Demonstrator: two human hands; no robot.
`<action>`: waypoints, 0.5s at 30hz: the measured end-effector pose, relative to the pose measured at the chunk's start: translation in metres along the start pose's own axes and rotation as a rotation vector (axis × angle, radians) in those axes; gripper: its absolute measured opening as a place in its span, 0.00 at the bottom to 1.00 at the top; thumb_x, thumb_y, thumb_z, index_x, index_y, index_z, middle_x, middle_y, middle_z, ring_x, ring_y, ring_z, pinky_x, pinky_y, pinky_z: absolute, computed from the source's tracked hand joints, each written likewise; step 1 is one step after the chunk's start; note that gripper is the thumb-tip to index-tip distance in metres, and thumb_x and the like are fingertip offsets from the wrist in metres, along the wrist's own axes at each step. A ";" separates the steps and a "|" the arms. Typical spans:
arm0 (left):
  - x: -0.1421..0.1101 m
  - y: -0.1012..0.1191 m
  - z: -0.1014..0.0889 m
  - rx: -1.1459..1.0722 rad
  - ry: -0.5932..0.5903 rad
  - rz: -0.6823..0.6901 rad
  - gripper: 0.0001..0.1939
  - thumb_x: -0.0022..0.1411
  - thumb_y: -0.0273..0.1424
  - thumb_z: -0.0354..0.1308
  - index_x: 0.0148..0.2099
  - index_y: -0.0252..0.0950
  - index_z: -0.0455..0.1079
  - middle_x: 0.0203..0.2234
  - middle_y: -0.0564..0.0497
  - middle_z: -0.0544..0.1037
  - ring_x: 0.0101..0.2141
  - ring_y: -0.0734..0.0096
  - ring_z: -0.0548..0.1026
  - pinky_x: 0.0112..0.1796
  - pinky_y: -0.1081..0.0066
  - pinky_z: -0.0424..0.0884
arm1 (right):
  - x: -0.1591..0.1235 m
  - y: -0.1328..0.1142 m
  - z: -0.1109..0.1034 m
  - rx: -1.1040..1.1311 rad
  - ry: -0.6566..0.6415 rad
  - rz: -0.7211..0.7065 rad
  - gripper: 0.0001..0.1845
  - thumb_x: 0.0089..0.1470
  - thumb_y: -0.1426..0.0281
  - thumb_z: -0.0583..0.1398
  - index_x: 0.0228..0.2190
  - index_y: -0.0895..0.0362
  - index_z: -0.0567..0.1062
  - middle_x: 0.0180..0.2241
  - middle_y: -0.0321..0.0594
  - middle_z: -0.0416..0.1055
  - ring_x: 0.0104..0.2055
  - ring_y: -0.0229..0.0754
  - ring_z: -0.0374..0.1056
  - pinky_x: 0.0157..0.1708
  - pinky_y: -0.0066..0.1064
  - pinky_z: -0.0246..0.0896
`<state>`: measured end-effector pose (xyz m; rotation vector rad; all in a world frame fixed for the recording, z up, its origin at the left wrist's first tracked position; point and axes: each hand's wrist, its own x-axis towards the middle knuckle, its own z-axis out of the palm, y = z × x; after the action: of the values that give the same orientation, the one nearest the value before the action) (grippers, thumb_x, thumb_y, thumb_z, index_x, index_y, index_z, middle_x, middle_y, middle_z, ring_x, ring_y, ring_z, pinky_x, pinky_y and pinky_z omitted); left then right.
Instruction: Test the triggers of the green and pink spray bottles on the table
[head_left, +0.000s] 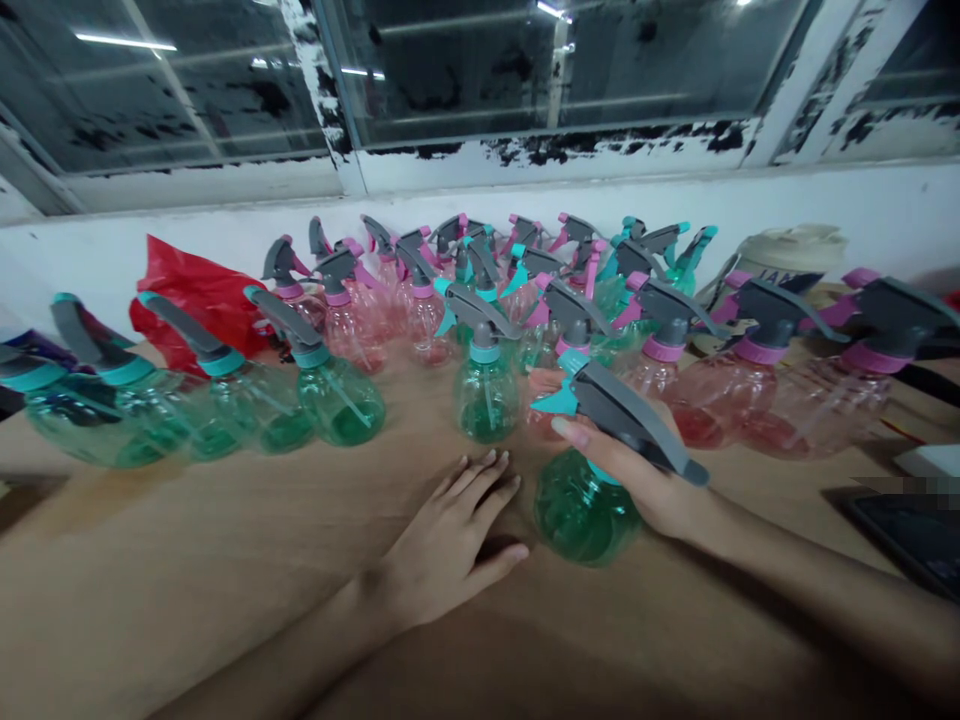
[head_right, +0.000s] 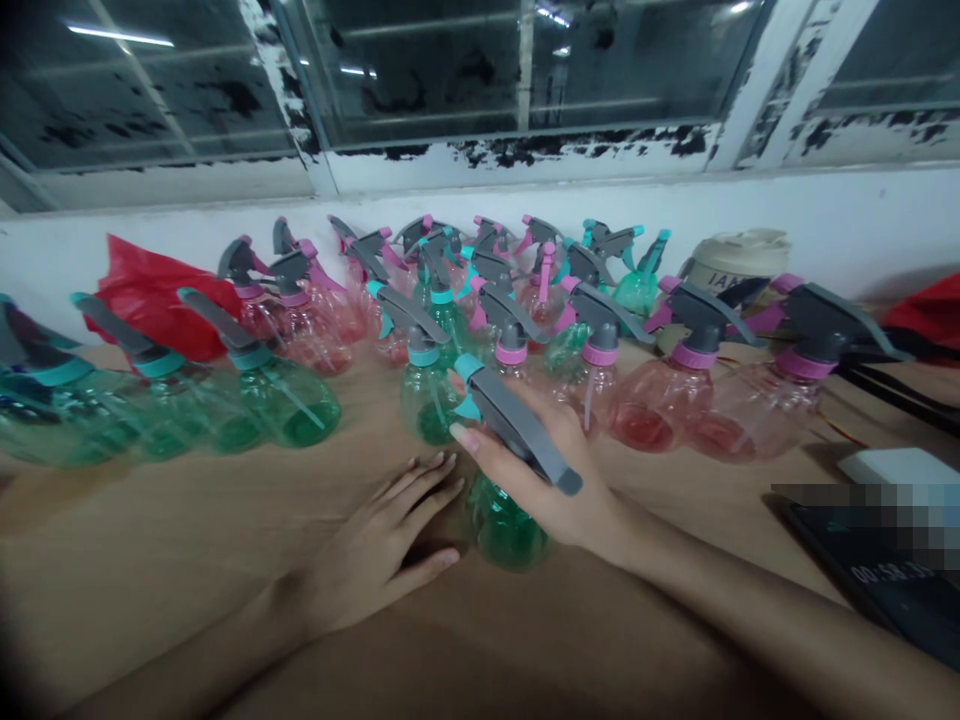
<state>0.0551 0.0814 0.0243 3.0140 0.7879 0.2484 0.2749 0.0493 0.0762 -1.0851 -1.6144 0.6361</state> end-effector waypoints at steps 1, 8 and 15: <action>0.000 0.000 0.000 0.005 -0.002 0.000 0.30 0.68 0.46 0.48 0.64 0.32 0.55 0.63 0.42 0.57 0.63 0.58 0.52 0.60 0.56 0.52 | 0.000 -0.001 0.000 -0.010 0.021 0.008 0.07 0.55 0.62 0.59 0.30 0.51 0.68 0.25 0.32 0.62 0.26 0.38 0.59 0.29 0.33 0.57; 0.001 0.001 -0.001 0.019 -0.022 0.005 0.31 0.68 0.46 0.47 0.64 0.29 0.55 0.63 0.40 0.56 0.63 0.57 0.52 0.59 0.55 0.52 | 0.001 -0.005 0.001 -0.017 0.047 0.032 0.10 0.54 0.62 0.60 0.26 0.51 0.66 0.23 0.30 0.60 0.25 0.37 0.57 0.26 0.32 0.54; 0.001 0.000 -0.001 0.009 -0.021 -0.003 0.31 0.68 0.46 0.48 0.64 0.30 0.55 0.63 0.40 0.56 0.63 0.57 0.52 0.59 0.55 0.52 | 0.000 -0.002 0.000 0.027 0.050 0.071 0.10 0.53 0.61 0.61 0.27 0.52 0.67 0.24 0.31 0.62 0.25 0.37 0.58 0.27 0.32 0.53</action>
<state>0.0559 0.0816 0.0254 3.0181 0.7946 0.2138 0.2743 0.0483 0.0775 -1.1338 -1.5259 0.6711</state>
